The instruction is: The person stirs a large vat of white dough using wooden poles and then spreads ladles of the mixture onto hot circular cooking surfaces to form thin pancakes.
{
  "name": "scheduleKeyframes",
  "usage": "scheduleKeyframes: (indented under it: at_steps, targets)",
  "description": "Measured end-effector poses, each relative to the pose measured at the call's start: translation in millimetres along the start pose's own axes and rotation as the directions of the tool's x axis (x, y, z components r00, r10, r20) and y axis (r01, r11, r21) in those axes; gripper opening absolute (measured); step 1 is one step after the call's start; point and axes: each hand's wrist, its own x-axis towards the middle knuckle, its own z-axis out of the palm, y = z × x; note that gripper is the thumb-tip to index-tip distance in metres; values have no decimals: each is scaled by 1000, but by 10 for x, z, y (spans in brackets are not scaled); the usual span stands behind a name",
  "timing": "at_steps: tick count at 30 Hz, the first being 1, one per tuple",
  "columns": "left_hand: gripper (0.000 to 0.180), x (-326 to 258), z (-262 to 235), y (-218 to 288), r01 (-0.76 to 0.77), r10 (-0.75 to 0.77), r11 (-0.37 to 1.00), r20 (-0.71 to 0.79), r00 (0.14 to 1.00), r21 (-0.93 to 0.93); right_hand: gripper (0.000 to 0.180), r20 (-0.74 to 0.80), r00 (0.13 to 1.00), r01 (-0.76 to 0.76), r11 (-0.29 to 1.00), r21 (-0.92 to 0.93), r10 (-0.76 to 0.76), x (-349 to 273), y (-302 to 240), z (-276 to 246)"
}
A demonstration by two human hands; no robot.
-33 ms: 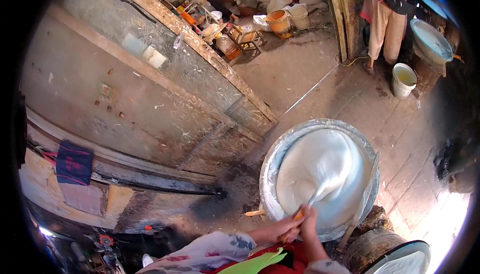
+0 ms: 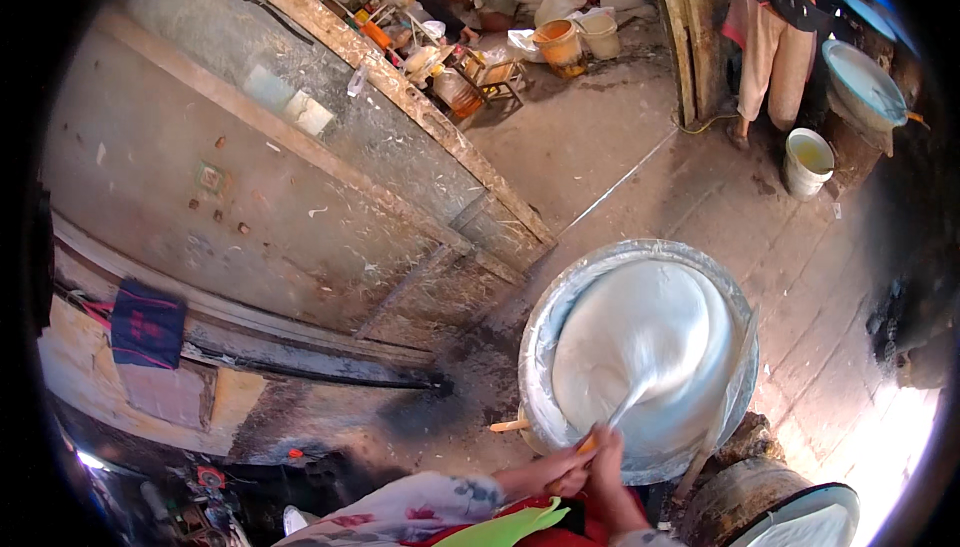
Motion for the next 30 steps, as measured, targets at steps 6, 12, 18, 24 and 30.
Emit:
scheduleKeyframes:
  at_steps: [6,12,18,24,30]
  targets:
    - [31,-283,-232,448,-176,163,984,-245,956,-33,16,174,939,-301,953,10,295,605,555,486]
    - [25,595,-17,853,-61,55,989,-50,997,-134,20,150,966,-208,978,-29,210,911,-680,356]
    - [23,-178,-379,-319,92,-89,995,69,994,-43,19,-129,983,-130,991,-13,128,-396,195,233]
    - [30,-247,-656,529,-96,95,995,-130,987,-6,28,282,941,-158,979,-127,188,921,565,552]
    - [33,469,251,719,-83,88,993,-54,995,88,23,29,993,-116,993,-14,116,507,-826,264]
